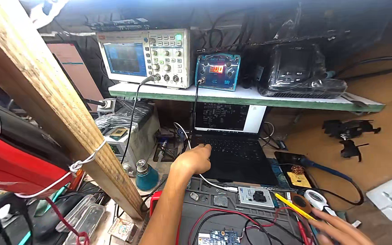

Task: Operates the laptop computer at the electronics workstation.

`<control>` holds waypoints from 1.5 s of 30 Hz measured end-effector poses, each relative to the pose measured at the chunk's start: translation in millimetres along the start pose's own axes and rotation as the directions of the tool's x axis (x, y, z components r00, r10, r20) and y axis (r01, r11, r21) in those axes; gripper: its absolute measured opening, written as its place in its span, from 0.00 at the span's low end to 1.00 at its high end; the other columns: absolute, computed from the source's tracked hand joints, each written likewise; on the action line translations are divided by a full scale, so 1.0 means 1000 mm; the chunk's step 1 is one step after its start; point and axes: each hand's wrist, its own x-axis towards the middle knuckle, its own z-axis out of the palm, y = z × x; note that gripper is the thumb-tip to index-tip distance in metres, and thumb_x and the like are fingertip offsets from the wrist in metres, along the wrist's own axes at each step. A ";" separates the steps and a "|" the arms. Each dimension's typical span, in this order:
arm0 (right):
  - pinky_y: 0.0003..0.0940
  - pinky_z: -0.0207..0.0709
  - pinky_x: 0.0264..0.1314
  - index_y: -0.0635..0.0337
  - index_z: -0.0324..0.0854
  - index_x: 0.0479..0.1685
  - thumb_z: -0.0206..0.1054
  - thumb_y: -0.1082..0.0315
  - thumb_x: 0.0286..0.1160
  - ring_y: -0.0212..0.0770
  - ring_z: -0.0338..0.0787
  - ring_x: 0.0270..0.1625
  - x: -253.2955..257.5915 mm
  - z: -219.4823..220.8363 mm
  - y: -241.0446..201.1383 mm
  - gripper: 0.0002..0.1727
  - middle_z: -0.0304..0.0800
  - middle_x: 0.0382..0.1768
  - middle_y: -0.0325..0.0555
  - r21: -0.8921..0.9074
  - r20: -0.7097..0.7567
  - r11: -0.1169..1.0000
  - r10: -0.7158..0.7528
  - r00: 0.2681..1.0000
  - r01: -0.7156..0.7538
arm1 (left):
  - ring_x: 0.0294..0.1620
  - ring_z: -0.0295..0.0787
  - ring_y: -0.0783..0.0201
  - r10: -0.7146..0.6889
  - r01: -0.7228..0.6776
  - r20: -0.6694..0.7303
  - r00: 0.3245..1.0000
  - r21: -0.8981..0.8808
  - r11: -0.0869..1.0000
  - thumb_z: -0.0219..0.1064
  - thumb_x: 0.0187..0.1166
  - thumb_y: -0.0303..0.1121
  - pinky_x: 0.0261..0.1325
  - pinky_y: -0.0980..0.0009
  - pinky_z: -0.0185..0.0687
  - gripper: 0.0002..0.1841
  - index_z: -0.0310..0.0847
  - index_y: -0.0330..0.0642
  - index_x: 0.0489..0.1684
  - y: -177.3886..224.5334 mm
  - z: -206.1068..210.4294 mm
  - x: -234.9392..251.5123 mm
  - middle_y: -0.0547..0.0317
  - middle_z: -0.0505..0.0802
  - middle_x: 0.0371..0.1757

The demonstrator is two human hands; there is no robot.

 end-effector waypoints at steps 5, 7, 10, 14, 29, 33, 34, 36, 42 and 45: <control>0.48 0.89 0.56 0.52 0.89 0.61 0.56 0.56 0.79 0.44 0.94 0.59 0.089 0.052 0.015 0.21 0.92 0.63 0.45 -0.132 0.089 0.991 0.017 0.996 -0.005 | 0.81 0.71 0.34 -0.150 0.146 0.050 0.987 0.072 0.987 0.67 0.77 0.33 0.74 0.33 0.71 0.40 0.53 0.43 0.92 0.016 0.019 0.020 0.39 0.73 0.84; 0.58 0.86 0.57 0.54 0.87 0.65 0.59 0.60 0.78 0.51 0.93 0.55 0.127 0.072 0.031 0.21 0.92 0.59 0.50 -0.145 0.158 0.988 0.082 0.984 -0.059 | 0.82 0.69 0.32 -0.197 0.192 0.047 0.979 0.087 0.977 0.70 0.74 0.30 0.74 0.31 0.70 0.45 0.48 0.45 0.94 0.013 0.023 0.027 0.38 0.72 0.85; 0.62 0.84 0.59 0.57 0.85 0.66 0.65 0.67 0.76 0.57 0.93 0.53 0.162 0.100 0.054 0.19 0.93 0.54 0.56 -0.181 0.194 0.959 0.251 0.948 -0.217 | 0.80 0.71 0.29 -0.236 0.233 0.033 0.971 0.073 0.970 0.71 0.71 0.29 0.72 0.30 0.72 0.49 0.41 0.47 0.96 0.003 0.028 0.040 0.34 0.70 0.86; 0.62 0.79 0.69 0.58 0.83 0.70 0.68 0.66 0.74 0.61 0.86 0.68 0.173 0.134 0.082 0.23 0.86 0.65 0.60 -0.291 0.197 0.911 0.358 0.913 -0.294 | 0.87 0.58 0.25 -0.323 0.322 0.021 0.946 0.015 0.946 0.68 0.76 0.39 0.76 0.28 0.66 0.49 0.37 0.48 0.97 0.000 0.041 0.052 0.30 0.55 0.92; 0.59 0.67 0.83 0.57 0.77 0.77 0.60 0.54 0.80 0.59 0.73 0.83 0.187 0.171 0.137 0.28 0.73 0.81 0.60 -0.342 0.191 0.912 0.302 0.934 -0.225 | 0.93 0.49 0.37 -0.632 0.623 -0.317 0.708 -0.143 0.769 0.48 0.87 0.56 0.85 0.31 0.49 0.37 0.60 0.39 0.88 0.026 0.099 0.075 0.34 0.59 0.91; 0.58 0.64 0.84 0.57 0.79 0.76 0.58 0.57 0.81 0.58 0.73 0.83 0.196 0.170 0.143 0.26 0.74 0.81 0.59 -0.356 0.194 0.917 0.262 0.945 -0.181 | 0.89 0.53 0.27 -0.553 0.561 -0.166 0.817 0.008 0.827 0.53 0.86 0.56 0.79 0.26 0.57 0.42 0.44 0.43 0.95 0.019 0.079 0.072 0.26 0.57 0.90; 0.60 0.65 0.83 0.58 0.79 0.75 0.57 0.58 0.81 0.59 0.73 0.83 0.196 0.171 0.144 0.26 0.74 0.81 0.59 -0.349 0.183 0.920 0.252 0.950 -0.177 | 0.88 0.55 0.26 -0.536 0.541 -0.107 0.838 0.029 0.840 0.56 0.84 0.56 0.78 0.27 0.61 0.43 0.43 0.43 0.95 0.016 0.070 0.069 0.26 0.58 0.90; 0.61 0.66 0.83 0.60 0.80 0.74 0.58 0.60 0.81 0.59 0.74 0.83 0.194 0.175 0.150 0.25 0.75 0.80 0.61 -0.323 0.130 0.931 0.221 0.967 -0.169 | 0.86 0.62 0.28 -0.509 0.510 -0.027 0.860 0.014 0.860 0.60 0.82 0.54 0.76 0.28 0.65 0.45 0.42 0.43 0.95 0.007 0.056 0.063 0.27 0.61 0.88; 0.63 0.67 0.81 0.63 0.79 0.73 0.55 0.62 0.83 0.62 0.75 0.82 0.192 0.180 0.149 0.24 0.75 0.78 0.63 -0.280 0.094 0.948 0.182 0.979 -0.149 | 0.73 0.81 0.38 -0.323 0.322 -0.077 0.943 -0.018 0.946 0.56 0.87 0.45 0.71 0.34 0.76 0.29 0.65 0.42 0.85 -0.015 0.041 0.031 0.38 0.81 0.77; 0.66 0.68 0.80 0.63 0.78 0.74 0.54 0.62 0.84 0.63 0.75 0.82 0.191 0.172 0.144 0.24 0.75 0.79 0.64 -0.273 0.103 0.954 0.156 0.982 -0.123 | 0.64 0.88 0.39 -0.170 0.167 -0.109 0.979 -0.037 0.985 0.50 0.91 0.47 0.65 0.33 0.79 0.24 0.76 0.44 0.77 -0.009 0.023 0.006 0.40 0.91 0.62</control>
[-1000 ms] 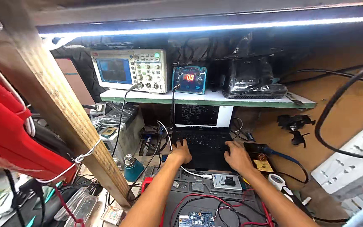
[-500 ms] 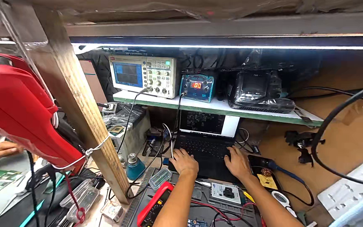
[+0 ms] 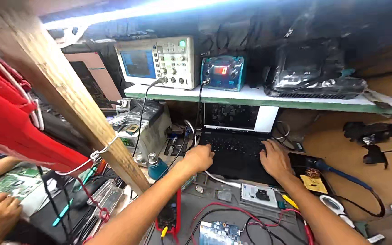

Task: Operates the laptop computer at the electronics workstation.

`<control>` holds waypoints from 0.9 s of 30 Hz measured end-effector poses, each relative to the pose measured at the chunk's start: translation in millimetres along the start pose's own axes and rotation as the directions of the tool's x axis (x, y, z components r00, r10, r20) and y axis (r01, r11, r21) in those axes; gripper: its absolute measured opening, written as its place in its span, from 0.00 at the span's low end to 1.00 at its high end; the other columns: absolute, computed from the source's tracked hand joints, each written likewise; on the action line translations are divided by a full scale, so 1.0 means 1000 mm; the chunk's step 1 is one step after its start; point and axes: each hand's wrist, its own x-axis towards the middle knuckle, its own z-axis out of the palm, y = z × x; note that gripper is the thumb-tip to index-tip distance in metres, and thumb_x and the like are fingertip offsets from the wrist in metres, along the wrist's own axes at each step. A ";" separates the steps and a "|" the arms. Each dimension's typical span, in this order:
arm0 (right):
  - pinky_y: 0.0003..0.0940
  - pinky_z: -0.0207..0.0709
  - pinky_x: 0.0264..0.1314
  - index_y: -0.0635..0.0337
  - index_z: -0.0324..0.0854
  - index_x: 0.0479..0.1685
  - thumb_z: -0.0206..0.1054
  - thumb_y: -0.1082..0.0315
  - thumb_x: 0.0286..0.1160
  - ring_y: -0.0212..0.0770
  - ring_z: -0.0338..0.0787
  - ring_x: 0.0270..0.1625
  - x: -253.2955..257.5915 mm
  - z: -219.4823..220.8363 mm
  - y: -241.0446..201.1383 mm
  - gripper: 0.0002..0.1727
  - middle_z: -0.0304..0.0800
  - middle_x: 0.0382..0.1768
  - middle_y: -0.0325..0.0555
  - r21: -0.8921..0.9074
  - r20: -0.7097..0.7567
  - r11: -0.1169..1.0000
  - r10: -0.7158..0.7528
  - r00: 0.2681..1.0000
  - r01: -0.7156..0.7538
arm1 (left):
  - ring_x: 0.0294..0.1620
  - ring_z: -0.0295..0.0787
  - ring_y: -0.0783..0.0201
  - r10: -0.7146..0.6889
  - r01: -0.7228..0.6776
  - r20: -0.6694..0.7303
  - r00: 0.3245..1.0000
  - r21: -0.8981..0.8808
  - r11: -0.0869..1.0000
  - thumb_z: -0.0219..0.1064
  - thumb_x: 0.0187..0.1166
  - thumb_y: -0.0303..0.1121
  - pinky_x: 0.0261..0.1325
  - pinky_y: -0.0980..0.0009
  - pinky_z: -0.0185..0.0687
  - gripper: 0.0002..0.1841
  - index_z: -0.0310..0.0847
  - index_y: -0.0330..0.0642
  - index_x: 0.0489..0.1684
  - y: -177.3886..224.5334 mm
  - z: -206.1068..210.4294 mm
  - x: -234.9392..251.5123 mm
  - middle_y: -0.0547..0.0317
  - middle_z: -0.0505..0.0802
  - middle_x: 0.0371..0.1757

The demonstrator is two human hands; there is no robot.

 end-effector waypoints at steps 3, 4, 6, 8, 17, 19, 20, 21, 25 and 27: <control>0.66 0.66 0.82 0.66 0.77 0.74 0.52 0.63 0.85 0.65 0.73 0.83 -0.002 0.002 0.001 0.25 0.73 0.79 0.67 0.024 -0.001 0.999 -0.049 0.999 0.049 | 0.52 0.92 0.46 0.133 -0.135 -0.045 0.990 -0.027 0.991 0.50 0.92 0.45 0.57 0.37 0.84 0.21 0.82 0.47 0.71 0.002 -0.013 -0.046 0.46 0.94 0.49; 0.67 0.65 0.81 0.66 0.77 0.74 0.51 0.62 0.84 0.66 0.73 0.82 -0.002 0.003 0.002 0.25 0.74 0.79 0.68 0.031 -0.012 0.998 -0.060 0.998 0.061 | 0.50 0.93 0.49 0.171 -0.174 -0.085 0.982 -0.022 0.985 0.51 0.91 0.45 0.54 0.40 0.86 0.20 0.83 0.47 0.69 -0.001 -0.010 -0.058 0.49 0.94 0.47; 0.68 0.66 0.80 0.67 0.77 0.74 0.49 0.61 0.84 0.67 0.73 0.82 0.000 0.004 0.004 0.26 0.74 0.78 0.69 0.027 -0.031 0.997 -0.073 0.997 0.073 | 0.57 0.91 0.53 0.217 -0.224 -0.150 0.965 -0.034 0.974 0.53 0.90 0.43 0.62 0.45 0.85 0.20 0.82 0.44 0.70 -0.007 0.004 -0.077 0.50 0.92 0.56; 0.68 0.67 0.80 0.66 0.77 0.73 0.49 0.61 0.84 0.67 0.74 0.81 -0.001 0.004 0.004 0.26 0.75 0.77 0.68 0.015 -0.045 0.997 -0.077 0.996 0.077 | 0.70 0.84 0.54 0.202 -0.225 -0.238 0.950 -0.076 0.971 0.52 0.90 0.43 0.74 0.50 0.79 0.22 0.77 0.42 0.75 -0.004 0.031 -0.096 0.50 0.87 0.68; 0.66 0.65 0.82 0.65 0.77 0.74 0.48 0.59 0.84 0.65 0.73 0.83 -0.001 0.011 0.009 0.27 0.74 0.79 0.65 -0.006 -0.062 0.995 -0.100 0.993 0.100 | 0.84 0.70 0.50 -0.036 -0.004 -0.354 0.935 -0.110 0.994 0.48 0.89 0.48 0.83 0.43 0.63 0.27 0.75 0.45 0.79 0.052 0.091 -0.030 0.51 0.80 0.80; 0.66 0.66 0.81 0.65 0.78 0.74 0.49 0.59 0.82 0.65 0.74 0.82 0.000 0.012 0.011 0.28 0.75 0.78 0.65 -0.021 -0.073 0.994 -0.106 0.992 0.105 | 0.89 0.61 0.44 -0.136 0.114 -0.369 0.919 -0.081 0.990 0.49 0.88 0.51 0.86 0.37 0.55 0.30 0.70 0.42 0.83 0.035 0.095 0.011 0.46 0.73 0.86; 0.66 0.66 0.81 0.65 0.78 0.73 0.49 0.58 0.82 0.65 0.74 0.82 0.001 0.013 0.011 0.28 0.76 0.78 0.65 -0.030 -0.072 0.994 -0.106 0.992 0.104 | 0.91 0.57 0.42 -0.166 0.155 -0.380 0.910 -0.061 0.986 0.48 0.88 0.52 0.87 0.35 0.50 0.32 0.68 0.42 0.85 0.026 0.098 0.026 0.44 0.69 0.88; 0.65 0.66 0.82 0.64 0.78 0.74 0.50 0.58 0.82 0.64 0.74 0.82 0.000 0.014 0.011 0.28 0.76 0.79 0.64 -0.037 -0.064 0.995 -0.100 0.993 0.097 | 0.93 0.53 0.41 -0.188 0.184 -0.374 0.908 -0.046 0.982 0.47 0.89 0.54 0.88 0.33 0.46 0.33 0.65 0.41 0.86 0.019 0.101 0.037 0.43 0.67 0.90; 0.61 0.65 0.83 0.64 0.78 0.75 0.50 0.58 0.83 0.63 0.74 0.82 0.000 0.012 0.010 0.27 0.75 0.79 0.63 -0.055 -0.044 0.995 -0.087 0.995 0.084 | 0.94 0.50 0.41 -0.169 0.192 -0.357 0.919 0.031 0.981 0.39 0.89 0.58 0.89 0.30 0.37 0.36 0.65 0.44 0.88 0.010 0.115 0.047 0.44 0.64 0.92; 0.60 0.65 0.84 0.65 0.77 0.75 0.50 0.58 0.84 0.63 0.74 0.83 -0.003 0.013 0.010 0.28 0.75 0.79 0.63 -0.065 -0.040 0.996 -0.067 0.997 0.064 | 0.93 0.54 0.42 -0.147 0.188 -0.403 0.904 0.066 0.980 0.39 0.89 0.59 0.88 0.31 0.41 0.36 0.67 0.46 0.86 0.009 0.122 0.045 0.46 0.66 0.91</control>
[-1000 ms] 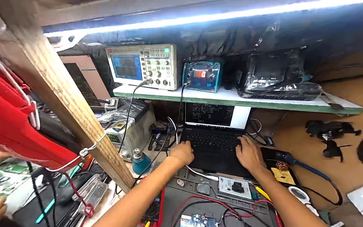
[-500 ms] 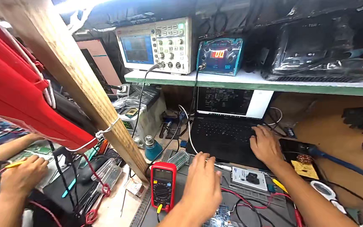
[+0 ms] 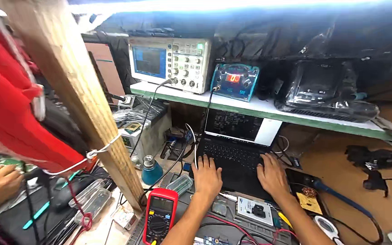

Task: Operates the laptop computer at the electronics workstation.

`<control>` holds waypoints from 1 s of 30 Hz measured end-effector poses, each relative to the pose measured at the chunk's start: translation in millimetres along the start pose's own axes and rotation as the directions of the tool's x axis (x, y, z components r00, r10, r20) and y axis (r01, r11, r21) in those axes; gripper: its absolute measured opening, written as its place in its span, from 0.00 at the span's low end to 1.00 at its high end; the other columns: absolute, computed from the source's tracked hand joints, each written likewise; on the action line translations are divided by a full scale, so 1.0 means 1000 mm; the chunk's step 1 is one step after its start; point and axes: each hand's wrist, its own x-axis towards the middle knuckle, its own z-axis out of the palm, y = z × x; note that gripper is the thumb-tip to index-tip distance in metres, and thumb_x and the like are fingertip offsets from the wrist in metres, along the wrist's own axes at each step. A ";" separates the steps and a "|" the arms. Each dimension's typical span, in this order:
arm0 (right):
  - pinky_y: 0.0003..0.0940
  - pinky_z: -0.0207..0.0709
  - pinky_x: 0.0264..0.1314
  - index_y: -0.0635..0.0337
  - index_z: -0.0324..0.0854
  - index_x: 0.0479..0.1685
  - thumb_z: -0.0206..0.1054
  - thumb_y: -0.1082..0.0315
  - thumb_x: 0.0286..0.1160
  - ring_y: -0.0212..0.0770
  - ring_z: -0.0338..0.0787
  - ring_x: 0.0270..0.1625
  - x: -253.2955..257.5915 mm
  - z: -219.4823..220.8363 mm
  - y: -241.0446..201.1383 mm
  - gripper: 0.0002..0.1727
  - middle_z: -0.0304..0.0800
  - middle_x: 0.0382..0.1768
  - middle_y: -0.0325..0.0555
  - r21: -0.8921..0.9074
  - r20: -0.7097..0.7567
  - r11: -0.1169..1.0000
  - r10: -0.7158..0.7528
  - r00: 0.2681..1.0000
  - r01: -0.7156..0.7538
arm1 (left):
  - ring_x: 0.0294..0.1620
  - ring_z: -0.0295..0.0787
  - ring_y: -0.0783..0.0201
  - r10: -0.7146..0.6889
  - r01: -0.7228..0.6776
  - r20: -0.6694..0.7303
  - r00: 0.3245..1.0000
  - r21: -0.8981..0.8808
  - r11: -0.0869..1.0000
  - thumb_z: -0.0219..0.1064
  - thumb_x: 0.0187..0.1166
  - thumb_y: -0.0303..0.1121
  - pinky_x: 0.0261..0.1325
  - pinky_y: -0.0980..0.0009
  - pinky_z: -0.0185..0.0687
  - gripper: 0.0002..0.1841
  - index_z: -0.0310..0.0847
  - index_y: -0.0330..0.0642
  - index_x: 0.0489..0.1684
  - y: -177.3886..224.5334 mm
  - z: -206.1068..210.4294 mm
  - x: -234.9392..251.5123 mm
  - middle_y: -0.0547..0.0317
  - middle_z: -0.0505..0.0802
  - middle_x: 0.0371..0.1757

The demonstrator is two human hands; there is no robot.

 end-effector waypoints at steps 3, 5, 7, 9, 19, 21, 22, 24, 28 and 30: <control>0.60 0.65 0.84 0.65 0.76 0.75 0.49 0.57 0.85 0.62 0.74 0.83 -0.001 0.000 0.001 0.28 0.74 0.80 0.63 0.006 0.003 1.000 0.026 1.000 -0.026 | 0.91 0.57 0.43 0.011 -0.011 -0.080 0.997 0.002 1.000 0.39 0.88 0.60 0.86 0.32 0.46 0.36 0.67 0.47 0.87 -0.001 0.008 -0.002 0.47 0.69 0.89; 0.59 0.66 0.84 0.64 0.77 0.75 0.48 0.56 0.85 0.61 0.74 0.83 -0.001 0.000 0.000 0.29 0.75 0.80 0.62 0.003 -0.001 1.000 0.026 1.000 -0.026 | 0.91 0.59 0.43 0.009 -0.008 -0.111 0.994 0.006 1.000 0.38 0.87 0.61 0.86 0.32 0.49 0.37 0.65 0.48 0.88 -0.003 0.011 -0.001 0.47 0.69 0.89; 0.59 0.66 0.85 0.64 0.76 0.75 0.47 0.56 0.85 0.60 0.74 0.83 -0.001 -0.001 0.000 0.29 0.75 0.80 0.62 0.003 0.007 1.000 0.028 1.000 -0.028 | 0.91 0.59 0.43 0.003 -0.003 -0.114 0.993 0.001 1.000 0.38 0.87 0.61 0.86 0.33 0.49 0.38 0.63 0.48 0.89 -0.004 0.011 -0.001 0.48 0.69 0.89; 0.58 0.65 0.85 0.63 0.76 0.76 0.47 0.56 0.85 0.59 0.74 0.83 -0.001 -0.001 -0.001 0.29 0.75 0.80 0.61 0.004 0.013 1.000 0.026 1.000 -0.026 | 0.91 0.59 0.44 0.003 -0.003 -0.124 0.992 -0.001 1.000 0.38 0.87 0.61 0.86 0.34 0.50 0.38 0.63 0.47 0.89 -0.004 0.012 -0.001 0.48 0.69 0.90; 0.62 0.67 0.82 0.58 0.79 0.75 0.46 0.57 0.81 0.57 0.74 0.83 -0.001 -0.003 -0.001 0.29 0.75 0.80 0.57 0.021 0.032 1.000 -0.003 0.999 0.002 | 0.92 0.56 0.43 -0.011 0.012 -0.088 0.996 0.004 1.000 0.40 0.87 0.61 0.86 0.33 0.47 0.38 0.60 0.47 0.91 -0.003 0.008 -0.001 0.46 0.66 0.91; 0.62 0.67 0.81 0.57 0.79 0.74 0.46 0.56 0.81 0.57 0.75 0.83 -0.001 -0.004 -0.001 0.29 0.75 0.81 0.56 0.013 0.036 1.000 -0.007 0.999 0.006 | 0.92 0.57 0.43 -0.010 0.011 -0.094 0.995 0.014 1.000 0.40 0.87 0.61 0.86 0.33 0.47 0.38 0.60 0.46 0.91 -0.002 0.009 -0.001 0.46 0.67 0.90; 0.62 0.68 0.81 0.57 0.80 0.74 0.46 0.56 0.80 0.57 0.75 0.82 -0.002 -0.004 -0.002 0.29 0.75 0.81 0.56 0.012 0.037 1.000 -0.005 0.999 0.005 | 0.92 0.57 0.43 -0.010 0.012 -0.095 0.995 0.020 1.000 0.39 0.87 0.61 0.86 0.33 0.47 0.38 0.60 0.46 0.91 -0.002 0.010 -0.001 0.46 0.67 0.90; 0.63 0.69 0.80 0.56 0.79 0.74 0.47 0.56 0.80 0.56 0.75 0.82 -0.002 -0.004 -0.002 0.29 0.75 0.81 0.54 0.011 0.038 1.000 -0.004 0.999 0.003 | 0.91 0.57 0.43 -0.011 0.014 -0.093 0.996 0.027 1.000 0.39 0.86 0.61 0.86 0.34 0.47 0.38 0.60 0.47 0.91 -0.002 0.009 0.000 0.46 0.67 0.90; 0.62 0.69 0.79 0.57 0.78 0.76 0.49 0.56 0.78 0.55 0.75 0.82 -0.003 -0.005 -0.004 0.30 0.75 0.81 0.53 0.013 0.024 1.000 -0.007 1.000 0.007 | 0.91 0.58 0.44 -0.008 0.012 -0.093 0.996 0.042 0.999 0.39 0.86 0.61 0.86 0.34 0.47 0.38 0.60 0.47 0.90 -0.001 0.010 0.000 0.47 0.67 0.90; 0.63 0.68 0.79 0.60 0.74 0.78 0.49 0.58 0.78 0.57 0.77 0.81 -0.003 -0.007 -0.006 0.30 0.77 0.79 0.56 0.016 0.011 1.000 0.009 1.000 -0.009 | 0.91 0.58 0.43 -0.007 0.011 -0.093 0.996 0.044 0.999 0.39 0.87 0.61 0.86 0.33 0.46 0.38 0.60 0.46 0.91 -0.001 0.010 0.000 0.47 0.67 0.90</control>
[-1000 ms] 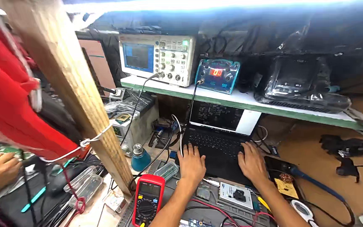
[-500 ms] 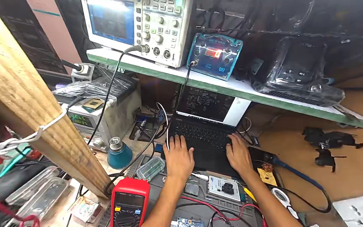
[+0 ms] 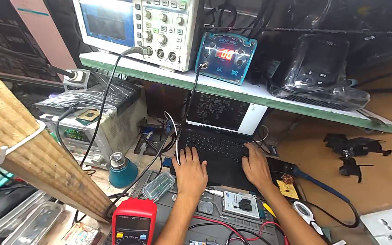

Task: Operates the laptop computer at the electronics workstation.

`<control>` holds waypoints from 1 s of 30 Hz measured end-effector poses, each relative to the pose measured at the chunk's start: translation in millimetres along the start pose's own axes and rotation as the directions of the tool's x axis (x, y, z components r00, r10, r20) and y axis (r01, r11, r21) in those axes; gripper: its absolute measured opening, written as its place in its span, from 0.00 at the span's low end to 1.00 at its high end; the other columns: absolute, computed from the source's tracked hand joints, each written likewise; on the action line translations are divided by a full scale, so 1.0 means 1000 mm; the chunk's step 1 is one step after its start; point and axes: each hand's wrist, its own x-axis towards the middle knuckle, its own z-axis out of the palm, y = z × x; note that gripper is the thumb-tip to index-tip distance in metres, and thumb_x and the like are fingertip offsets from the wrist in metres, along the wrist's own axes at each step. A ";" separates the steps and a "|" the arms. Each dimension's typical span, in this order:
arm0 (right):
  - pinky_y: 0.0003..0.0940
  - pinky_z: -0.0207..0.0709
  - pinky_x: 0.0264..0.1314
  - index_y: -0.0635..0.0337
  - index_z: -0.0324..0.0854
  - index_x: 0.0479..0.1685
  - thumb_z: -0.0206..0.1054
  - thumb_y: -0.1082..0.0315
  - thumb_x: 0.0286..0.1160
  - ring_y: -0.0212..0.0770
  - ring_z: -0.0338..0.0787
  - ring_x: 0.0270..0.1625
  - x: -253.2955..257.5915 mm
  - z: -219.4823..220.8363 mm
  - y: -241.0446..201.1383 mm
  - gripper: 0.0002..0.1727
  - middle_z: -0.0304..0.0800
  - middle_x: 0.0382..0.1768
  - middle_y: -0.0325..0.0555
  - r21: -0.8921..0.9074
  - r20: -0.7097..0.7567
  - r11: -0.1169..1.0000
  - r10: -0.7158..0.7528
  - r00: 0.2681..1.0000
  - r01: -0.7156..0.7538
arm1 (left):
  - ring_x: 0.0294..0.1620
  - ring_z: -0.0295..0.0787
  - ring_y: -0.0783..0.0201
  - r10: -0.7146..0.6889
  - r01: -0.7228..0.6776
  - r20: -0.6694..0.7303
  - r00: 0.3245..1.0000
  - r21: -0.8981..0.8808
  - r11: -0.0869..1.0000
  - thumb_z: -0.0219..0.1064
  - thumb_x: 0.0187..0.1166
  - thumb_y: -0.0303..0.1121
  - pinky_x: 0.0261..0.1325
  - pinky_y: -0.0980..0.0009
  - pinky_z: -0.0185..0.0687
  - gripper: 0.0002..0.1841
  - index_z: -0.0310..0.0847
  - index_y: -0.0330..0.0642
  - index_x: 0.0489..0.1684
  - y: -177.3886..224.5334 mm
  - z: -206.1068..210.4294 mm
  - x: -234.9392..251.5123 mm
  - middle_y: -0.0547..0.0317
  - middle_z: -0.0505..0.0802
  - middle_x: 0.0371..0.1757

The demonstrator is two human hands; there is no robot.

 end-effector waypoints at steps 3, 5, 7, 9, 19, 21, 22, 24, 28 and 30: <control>0.64 0.71 0.75 0.63 0.70 0.80 0.50 0.60 0.75 0.60 0.82 0.75 -0.001 -0.002 -0.003 0.32 0.82 0.72 0.61 0.001 -0.047 0.998 0.062 0.997 -0.062 | 0.91 0.58 0.43 0.000 0.000 -0.002 1.000 -0.004 1.000 0.39 0.87 0.61 0.86 0.33 0.46 0.38 0.60 0.47 0.91 0.000 0.000 0.000 0.47 0.68 0.90; 0.65 0.72 0.74 0.63 0.66 0.82 0.50 0.62 0.76 0.61 0.83 0.72 -0.002 -0.004 -0.006 0.32 0.83 0.70 0.63 0.022 -0.073 0.993 0.116 0.991 -0.114 | 0.92 0.56 0.44 0.000 0.000 0.005 1.000 -0.009 1.000 0.39 0.87 0.61 0.87 0.33 0.45 0.38 0.59 0.46 0.91 -0.001 0.000 0.000 0.47 0.67 0.90; 0.64 0.75 0.71 0.64 0.63 0.84 0.50 0.63 0.77 0.63 0.85 0.70 -0.002 -0.004 -0.005 0.32 0.83 0.68 0.65 0.045 -0.091 0.987 0.156 0.984 -0.153 | 0.92 0.57 0.43 0.002 -0.002 0.006 1.000 -0.010 1.000 0.39 0.87 0.61 0.87 0.33 0.45 0.38 0.60 0.46 0.91 -0.001 0.000 0.000 0.47 0.67 0.90; 0.63 0.78 0.69 0.64 0.62 0.84 0.51 0.64 0.80 0.64 0.86 0.69 -0.002 -0.005 -0.007 0.31 0.82 0.67 0.67 0.055 -0.094 0.980 0.197 0.976 -0.192 | 0.92 0.57 0.43 0.003 -0.003 0.001 1.000 -0.001 1.000 0.39 0.87 0.61 0.87 0.33 0.45 0.38 0.60 0.46 0.90 -0.001 0.000 0.000 0.47 0.67 0.90; 0.63 0.78 0.71 0.68 0.61 0.83 0.55 0.74 0.80 0.67 0.84 0.70 -0.001 -0.007 -0.009 0.29 0.78 0.72 0.71 0.057 -0.147 0.965 0.264 0.953 -0.258 | 0.91 0.57 0.42 0.010 -0.010 -0.003 1.000 -0.004 1.000 0.39 0.86 0.62 0.86 0.33 0.46 0.38 0.62 0.46 0.90 -0.001 0.000 0.000 0.46 0.68 0.90; 0.62 0.79 0.70 0.67 0.62 0.83 0.56 0.76 0.79 0.66 0.84 0.70 -0.001 -0.008 -0.011 0.30 0.78 0.72 0.70 0.043 -0.158 0.968 0.252 0.955 -0.249 | 0.91 0.57 0.42 0.008 -0.008 0.002 1.000 0.001 1.000 0.39 0.86 0.62 0.87 0.33 0.46 0.38 0.62 0.47 0.90 -0.001 0.000 0.000 0.46 0.68 0.90; 0.62 0.79 0.71 0.67 0.62 0.83 0.57 0.77 0.79 0.66 0.84 0.71 -0.001 -0.008 -0.012 0.30 0.78 0.72 0.70 0.032 -0.158 0.970 0.242 0.957 -0.240 | 0.91 0.57 0.42 0.008 -0.008 0.000 1.000 0.003 1.000 0.39 0.86 0.62 0.87 0.33 0.46 0.38 0.62 0.47 0.89 -0.001 0.000 0.000 0.46 0.68 0.90; 0.61 0.79 0.71 0.67 0.62 0.83 0.57 0.77 0.79 0.65 0.84 0.71 -0.002 -0.007 -0.013 0.30 0.78 0.72 0.69 0.012 -0.149 0.974 0.226 0.963 -0.226 | 0.91 0.58 0.43 0.009 -0.009 -0.005 1.000 0.015 1.000 0.39 0.86 0.62 0.86 0.34 0.46 0.38 0.63 0.47 0.89 -0.001 0.000 0.000 0.47 0.69 0.89; 0.60 0.79 0.71 0.67 0.64 0.82 0.56 0.78 0.79 0.65 0.84 0.71 -0.002 -0.008 -0.015 0.29 0.79 0.71 0.68 -0.001 -0.144 0.973 0.228 0.963 -0.230 | 0.91 0.57 0.43 0.007 -0.007 0.009 1.000 0.018 1.000 0.39 0.87 0.61 0.87 0.34 0.46 0.38 0.62 0.47 0.90 -0.001 -0.001 0.000 0.47 0.68 0.90; 0.60 0.81 0.69 0.66 0.68 0.78 0.57 0.79 0.79 0.64 0.86 0.68 -0.002 -0.008 -0.015 0.26 0.81 0.68 0.67 -0.002 -0.152 0.971 0.236 0.960 -0.239 | 0.91 0.58 0.43 0.008 -0.009 0.011 1.000 0.025 1.000 0.39 0.87 0.61 0.87 0.34 0.46 0.38 0.62 0.47 0.89 -0.001 -0.001 0.000 0.47 0.68 0.90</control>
